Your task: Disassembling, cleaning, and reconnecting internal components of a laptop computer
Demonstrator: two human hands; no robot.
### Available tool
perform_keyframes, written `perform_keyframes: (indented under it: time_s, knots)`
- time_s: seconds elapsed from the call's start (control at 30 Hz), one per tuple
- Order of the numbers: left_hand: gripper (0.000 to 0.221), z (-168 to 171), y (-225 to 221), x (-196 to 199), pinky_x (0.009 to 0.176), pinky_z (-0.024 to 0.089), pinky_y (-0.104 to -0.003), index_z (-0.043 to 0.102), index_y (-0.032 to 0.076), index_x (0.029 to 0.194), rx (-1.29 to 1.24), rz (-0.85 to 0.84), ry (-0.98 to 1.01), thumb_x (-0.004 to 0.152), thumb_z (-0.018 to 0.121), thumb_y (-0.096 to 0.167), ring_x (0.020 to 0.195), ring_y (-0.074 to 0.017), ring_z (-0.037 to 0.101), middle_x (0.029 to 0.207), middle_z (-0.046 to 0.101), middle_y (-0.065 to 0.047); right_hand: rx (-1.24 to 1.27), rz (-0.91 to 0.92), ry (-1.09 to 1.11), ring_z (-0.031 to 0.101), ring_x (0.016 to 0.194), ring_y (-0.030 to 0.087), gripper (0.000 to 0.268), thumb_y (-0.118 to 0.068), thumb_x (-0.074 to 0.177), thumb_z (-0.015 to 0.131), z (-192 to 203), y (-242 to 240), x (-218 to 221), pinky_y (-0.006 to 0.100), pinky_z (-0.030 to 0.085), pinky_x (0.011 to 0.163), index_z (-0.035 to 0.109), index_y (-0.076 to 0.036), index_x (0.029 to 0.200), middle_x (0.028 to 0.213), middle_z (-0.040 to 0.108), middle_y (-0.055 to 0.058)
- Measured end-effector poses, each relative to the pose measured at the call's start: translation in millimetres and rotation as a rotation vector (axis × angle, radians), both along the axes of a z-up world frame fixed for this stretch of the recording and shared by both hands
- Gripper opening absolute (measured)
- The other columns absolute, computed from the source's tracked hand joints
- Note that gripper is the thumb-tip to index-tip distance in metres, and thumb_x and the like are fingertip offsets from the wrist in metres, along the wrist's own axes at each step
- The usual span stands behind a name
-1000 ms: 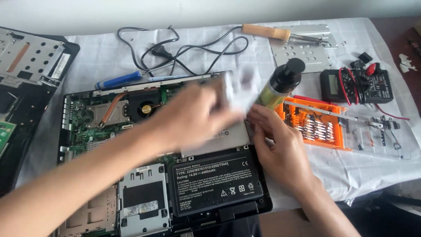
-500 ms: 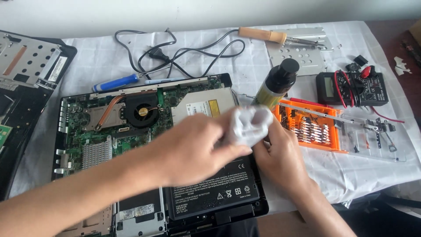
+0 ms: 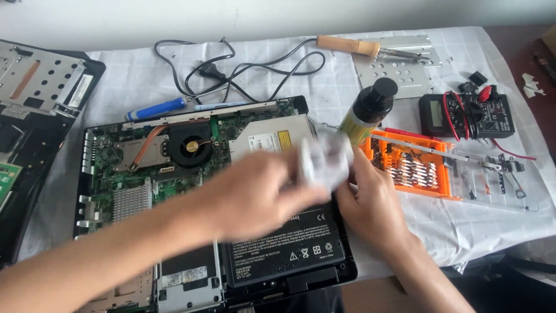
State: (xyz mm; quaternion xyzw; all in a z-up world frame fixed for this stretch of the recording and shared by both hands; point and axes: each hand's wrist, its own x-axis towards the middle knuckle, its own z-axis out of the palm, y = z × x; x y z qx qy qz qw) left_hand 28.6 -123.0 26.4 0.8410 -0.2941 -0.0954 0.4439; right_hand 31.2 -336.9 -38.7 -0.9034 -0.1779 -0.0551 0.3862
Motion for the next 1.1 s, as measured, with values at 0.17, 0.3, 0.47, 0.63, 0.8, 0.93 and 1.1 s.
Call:
perform_keyframes:
  time_s: [0.17, 0.3, 0.47, 0.63, 0.8, 0.93, 1.1]
  knots:
    - [0.041, -25.7, 14.4, 42.6, 0.027, 0.035, -0.018, 0.049, -0.007, 0.135, -0.050, 0.132, -0.304, 0.101, 0.057, 0.014, 0.035, -0.0104, 0.044, 0.071, 0.068, -0.012, 0.105, 0.101, -0.023, 0.076, 0.112, 0.022, 0.048, 0.011, 0.086, 0.052, 6.9, 5.6, -1.6, 0.030, 0.063, 0.087, 0.053, 0.005, 0.134, 0.122, 0.076, 0.015]
    - [0.024, -0.1, -1.1, 0.9, 0.033, 0.044, -0.029, 0.063, 0.005, 0.115, -0.009, 0.066, -0.142, 0.094, 0.060, 0.018, 0.040, -0.0144, 0.064, 0.070, 0.076, -0.007, 0.071, 0.024, 0.003, 0.074, 0.083, 0.021, 0.046, 0.004, 0.084, 0.056, 5.8, 3.5, -2.7, 0.032, 0.058, 0.070, 0.060, -0.001, 0.130, 0.107, 0.078, 0.011]
    - [0.024, -23.8, 18.7, 38.9, 0.023, 0.036, -0.022, 0.074, 0.002, 0.084, 0.101, 0.211, 0.009, 0.093, 0.065, 0.023, 0.029, -0.0101, 0.056, 0.053, 0.072, -0.006, 0.100, 0.086, -0.046, 0.078, 0.103, 0.020, 0.039, 0.009, 0.089, 0.053, 8.4, 6.9, -3.6, 0.029, 0.063, 0.084, 0.057, 0.004, 0.128, 0.116, 0.077, 0.012]
    - [0.048, -35.4, 20.5, 61.1, 0.021, 0.032, -0.017, 0.047, -0.013, 0.139, -0.100, 0.187, -0.349, 0.102, 0.059, 0.015, 0.030, -0.0075, 0.042, 0.061, 0.064, -0.008, 0.079, 0.080, -0.057, 0.078, 0.102, 0.021, 0.041, 0.008, 0.088, 0.054, 8.8, 7.7, -3.1, 0.030, 0.064, 0.082, 0.061, 0.003, 0.128, 0.119, 0.078, 0.011]
    - [0.027, -38.0, 10.1, 64.8, 0.030, 0.041, -0.019, 0.052, -0.004, 0.122, -0.022, 0.132, -0.373, 0.101, 0.059, 0.012, 0.037, -0.0117, 0.052, 0.071, 0.070, -0.012, 0.022, 0.070, -0.072, 0.071, 0.077, 0.014, 0.040, 0.009, 0.083, 0.059, 9.4, 8.3, -4.7, 0.025, 0.056, 0.059, 0.073, -0.002, 0.119, 0.115, 0.076, 0.006]
    - [0.033, -28.2, 31.0, 74.8, 0.034, 0.046, -0.022, 0.057, -0.003, 0.124, 0.052, 0.140, -0.318, 0.097, 0.064, 0.014, 0.044, -0.0147, 0.062, 0.092, 0.077, -0.018, 0.008, 0.089, -0.095, 0.073, 0.083, 0.014, 0.040, 0.010, 0.079, 0.061, 5.1, 5.0, -2.6, 0.024, 0.056, 0.062, 0.077, -0.002, 0.114, 0.128, 0.074, 0.005]
    - [0.027, -11.7, 58.3, 62.3, 0.034, 0.045, -0.021, 0.064, -0.006, 0.111, 0.330, 0.149, -0.178, 0.100, 0.061, 0.019, 0.040, -0.0162, 0.058, 0.076, 0.073, -0.015, 0.006, 0.096, -0.063, 0.073, 0.091, 0.015, 0.041, 0.009, 0.080, 0.060, 7.9, 5.7, -3.6, 0.023, 0.057, 0.068, 0.076, -0.002, 0.116, 0.131, 0.073, 0.007]
